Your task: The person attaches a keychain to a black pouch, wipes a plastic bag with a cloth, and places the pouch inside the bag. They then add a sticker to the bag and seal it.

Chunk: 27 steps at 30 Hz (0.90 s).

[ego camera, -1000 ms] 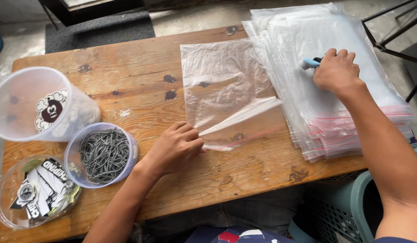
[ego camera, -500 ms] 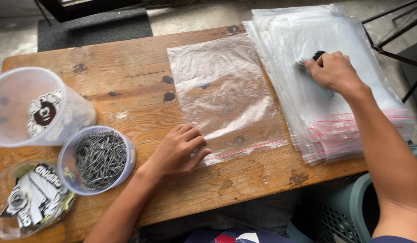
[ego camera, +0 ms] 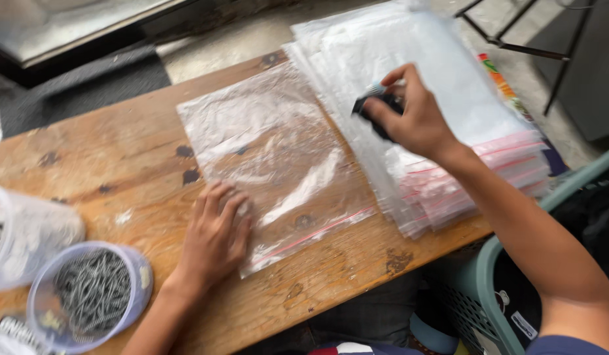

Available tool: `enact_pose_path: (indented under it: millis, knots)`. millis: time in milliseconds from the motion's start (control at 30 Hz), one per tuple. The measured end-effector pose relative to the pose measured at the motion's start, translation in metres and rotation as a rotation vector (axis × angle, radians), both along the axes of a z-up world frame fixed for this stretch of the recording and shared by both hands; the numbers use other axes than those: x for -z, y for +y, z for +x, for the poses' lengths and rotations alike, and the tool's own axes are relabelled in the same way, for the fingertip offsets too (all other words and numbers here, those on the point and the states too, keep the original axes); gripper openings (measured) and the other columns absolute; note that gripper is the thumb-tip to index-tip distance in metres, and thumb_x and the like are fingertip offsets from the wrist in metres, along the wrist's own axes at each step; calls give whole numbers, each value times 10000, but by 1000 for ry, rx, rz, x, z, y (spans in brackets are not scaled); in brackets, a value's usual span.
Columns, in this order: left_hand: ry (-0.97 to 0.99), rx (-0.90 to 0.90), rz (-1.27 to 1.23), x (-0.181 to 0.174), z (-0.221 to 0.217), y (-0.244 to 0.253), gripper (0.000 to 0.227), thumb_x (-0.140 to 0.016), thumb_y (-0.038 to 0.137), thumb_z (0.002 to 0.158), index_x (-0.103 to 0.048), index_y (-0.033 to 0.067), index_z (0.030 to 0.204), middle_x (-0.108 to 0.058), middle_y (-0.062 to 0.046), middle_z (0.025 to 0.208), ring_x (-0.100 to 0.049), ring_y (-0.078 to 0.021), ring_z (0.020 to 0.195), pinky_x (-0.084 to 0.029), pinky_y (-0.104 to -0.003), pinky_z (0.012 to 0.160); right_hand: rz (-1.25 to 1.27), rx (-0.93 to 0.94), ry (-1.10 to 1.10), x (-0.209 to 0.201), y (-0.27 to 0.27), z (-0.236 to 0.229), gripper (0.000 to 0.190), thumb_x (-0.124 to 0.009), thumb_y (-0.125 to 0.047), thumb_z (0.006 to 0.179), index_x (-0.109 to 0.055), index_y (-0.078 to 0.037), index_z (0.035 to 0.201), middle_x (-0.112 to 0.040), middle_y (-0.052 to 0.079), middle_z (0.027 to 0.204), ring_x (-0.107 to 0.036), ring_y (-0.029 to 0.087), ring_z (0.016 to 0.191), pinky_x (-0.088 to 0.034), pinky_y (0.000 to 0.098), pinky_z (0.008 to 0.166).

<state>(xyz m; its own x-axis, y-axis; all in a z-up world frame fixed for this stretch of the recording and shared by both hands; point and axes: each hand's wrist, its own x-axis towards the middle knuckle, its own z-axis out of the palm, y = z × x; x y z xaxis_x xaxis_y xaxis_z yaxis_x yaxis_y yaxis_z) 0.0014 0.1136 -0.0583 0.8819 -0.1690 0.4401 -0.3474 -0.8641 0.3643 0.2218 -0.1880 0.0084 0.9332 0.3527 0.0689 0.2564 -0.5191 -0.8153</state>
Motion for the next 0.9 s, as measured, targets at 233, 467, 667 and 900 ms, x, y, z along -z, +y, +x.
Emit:
enact_pose_path:
  millis: [233,467,667,900]
  knots:
    - [34,-145,-46,20,1,21,332,-503,54,943,-609,67,1258,-629,-139,1266,-568,-358,1274,-393,-445,1056,69,-537,-93,24,100,-92,287,-757,-197,885,-661,-55,1116,-743,190,957,-732,372,914,-562,458,801]
    - [51,-112,-209,47,-6,40,616,-407,-74,837,-435,10,1447,-601,-168,1345,-537,-313,1339,-345,-426,1130,-284,-717,-824,86,167,-118,360,-607,-235,943,-618,-114,1282,-553,117,1122,-521,366,1092,-485,431,837]
    - [101,-140,-134,48,-10,37,678,-405,-29,824,-356,5,1500,-542,-184,1431,-477,-286,1408,-281,-448,1179,-362,-918,-811,127,148,-146,368,-575,-161,848,-629,-83,1204,-570,116,998,-610,325,894,-548,373,708]
    - [144,-110,-108,56,-11,35,787,-442,16,760,-301,15,1534,-498,-192,1479,-404,-294,1463,-224,-491,1207,-93,-1261,147,24,137,-163,173,-623,-84,854,-647,-24,1015,-630,152,880,-696,388,806,-571,471,691]
